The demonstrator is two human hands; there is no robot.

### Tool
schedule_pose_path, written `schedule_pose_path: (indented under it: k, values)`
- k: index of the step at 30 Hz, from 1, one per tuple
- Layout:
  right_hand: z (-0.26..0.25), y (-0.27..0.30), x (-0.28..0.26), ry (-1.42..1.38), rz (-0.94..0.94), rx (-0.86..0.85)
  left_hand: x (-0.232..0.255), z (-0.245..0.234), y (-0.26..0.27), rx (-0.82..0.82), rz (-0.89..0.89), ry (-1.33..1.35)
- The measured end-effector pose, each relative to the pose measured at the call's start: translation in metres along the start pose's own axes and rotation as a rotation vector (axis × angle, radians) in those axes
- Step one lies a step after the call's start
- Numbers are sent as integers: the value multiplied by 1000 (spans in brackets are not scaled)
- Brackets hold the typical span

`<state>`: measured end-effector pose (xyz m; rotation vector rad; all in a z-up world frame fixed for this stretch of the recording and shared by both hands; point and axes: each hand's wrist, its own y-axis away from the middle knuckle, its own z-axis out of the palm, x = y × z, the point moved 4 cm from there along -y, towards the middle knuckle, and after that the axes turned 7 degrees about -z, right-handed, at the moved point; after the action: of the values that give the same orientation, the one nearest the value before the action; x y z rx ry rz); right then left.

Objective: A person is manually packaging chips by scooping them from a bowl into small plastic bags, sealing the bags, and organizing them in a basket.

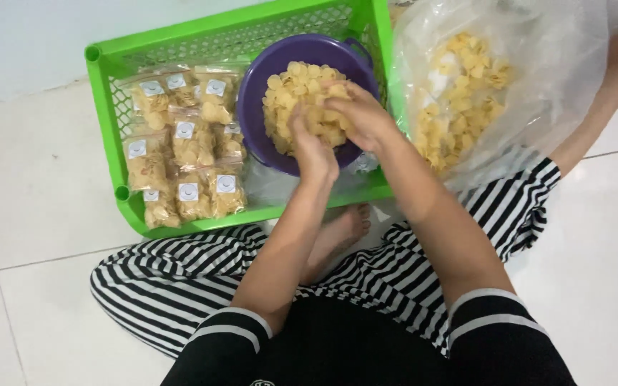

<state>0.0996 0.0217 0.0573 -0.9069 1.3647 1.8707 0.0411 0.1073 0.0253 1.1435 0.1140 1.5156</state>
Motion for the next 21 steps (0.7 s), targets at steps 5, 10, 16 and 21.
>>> schedule_pose_path:
  k: [5,10,16,21]
  values:
    - [19,9,-12,162,-72,14,24,3,18,121,-83,13]
    - [13,41,-44,406,-292,-86,15,19,34,121,178,-414]
    - [-83,59,-53,516,-695,-30,-27,57,61,-241,487,-760]
    - [-218,38,-6,1133,-419,126,-114,90,73,-988,949,-1691]
